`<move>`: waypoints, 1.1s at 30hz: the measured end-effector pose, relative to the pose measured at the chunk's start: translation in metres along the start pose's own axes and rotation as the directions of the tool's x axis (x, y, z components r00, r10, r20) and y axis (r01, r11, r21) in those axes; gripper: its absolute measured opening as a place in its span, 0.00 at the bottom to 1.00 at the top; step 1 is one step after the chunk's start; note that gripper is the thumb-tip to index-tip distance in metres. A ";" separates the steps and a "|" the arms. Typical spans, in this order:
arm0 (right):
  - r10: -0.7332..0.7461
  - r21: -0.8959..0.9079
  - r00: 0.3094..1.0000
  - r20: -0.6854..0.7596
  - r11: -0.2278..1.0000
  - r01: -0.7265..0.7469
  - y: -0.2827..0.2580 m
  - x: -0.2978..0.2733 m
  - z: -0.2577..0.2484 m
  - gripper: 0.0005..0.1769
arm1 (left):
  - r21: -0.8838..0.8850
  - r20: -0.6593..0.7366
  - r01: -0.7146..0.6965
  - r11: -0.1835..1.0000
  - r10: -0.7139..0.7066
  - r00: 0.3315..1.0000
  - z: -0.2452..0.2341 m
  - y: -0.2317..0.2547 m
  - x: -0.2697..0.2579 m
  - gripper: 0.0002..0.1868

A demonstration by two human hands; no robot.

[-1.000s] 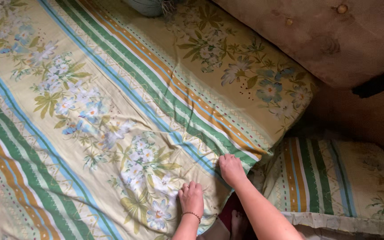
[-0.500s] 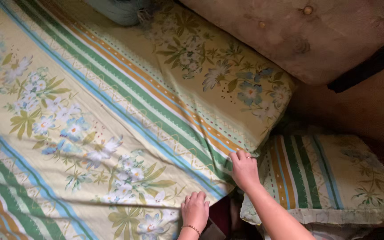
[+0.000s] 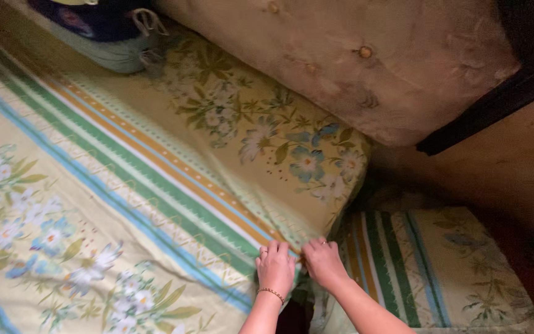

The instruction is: The person arranges several pillows on a bed. They smooth a long cylindrical pillow with a floral cover, place it against the headboard, then pick up and stack multiple square pillows with different patterns on the bed.

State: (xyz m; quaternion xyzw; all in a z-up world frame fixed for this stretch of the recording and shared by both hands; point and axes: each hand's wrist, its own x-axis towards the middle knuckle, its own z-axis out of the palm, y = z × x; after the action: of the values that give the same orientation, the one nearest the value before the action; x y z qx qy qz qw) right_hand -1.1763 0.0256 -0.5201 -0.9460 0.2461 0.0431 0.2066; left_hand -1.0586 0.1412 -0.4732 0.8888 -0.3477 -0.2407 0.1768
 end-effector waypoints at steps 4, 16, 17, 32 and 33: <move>0.408 0.076 0.900 -0.157 0.913 -0.400 0.047 0.052 -0.023 0.18 | 0.003 -0.080 -0.110 0.994 0.110 0.991 0.025 0.028 0.036 0.21; 0.477 0.134 0.852 -0.217 0.879 -0.458 0.148 0.103 -0.015 0.17 | 0.111 -0.107 -0.215 0.970 0.227 0.968 0.071 0.108 0.131 0.20; 0.487 0.120 0.846 -0.217 0.873 -0.473 0.153 0.102 -0.014 0.16 | 0.120 -0.092 -0.214 0.969 0.225 0.970 0.074 0.113 0.135 0.20; 0.667 0.657 0.606 -0.433 0.694 -0.293 0.264 0.203 -0.023 0.25 | 0.195 -0.230 -0.335 0.922 0.375 0.898 0.092 0.159 0.232 0.15; 0.707 0.656 0.586 -0.395 0.664 -0.359 0.268 0.204 -0.020 0.24 | 0.204 -0.238 -0.340 0.918 0.383 0.892 0.095 0.163 0.238 0.14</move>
State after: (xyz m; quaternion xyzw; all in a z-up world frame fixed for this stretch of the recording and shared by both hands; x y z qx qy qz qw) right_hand -1.1272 -0.2866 -0.6387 -0.6869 0.5853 -0.2753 0.3314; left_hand -1.0454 -0.1536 -0.5450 0.8441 -0.4973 -0.0502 0.1942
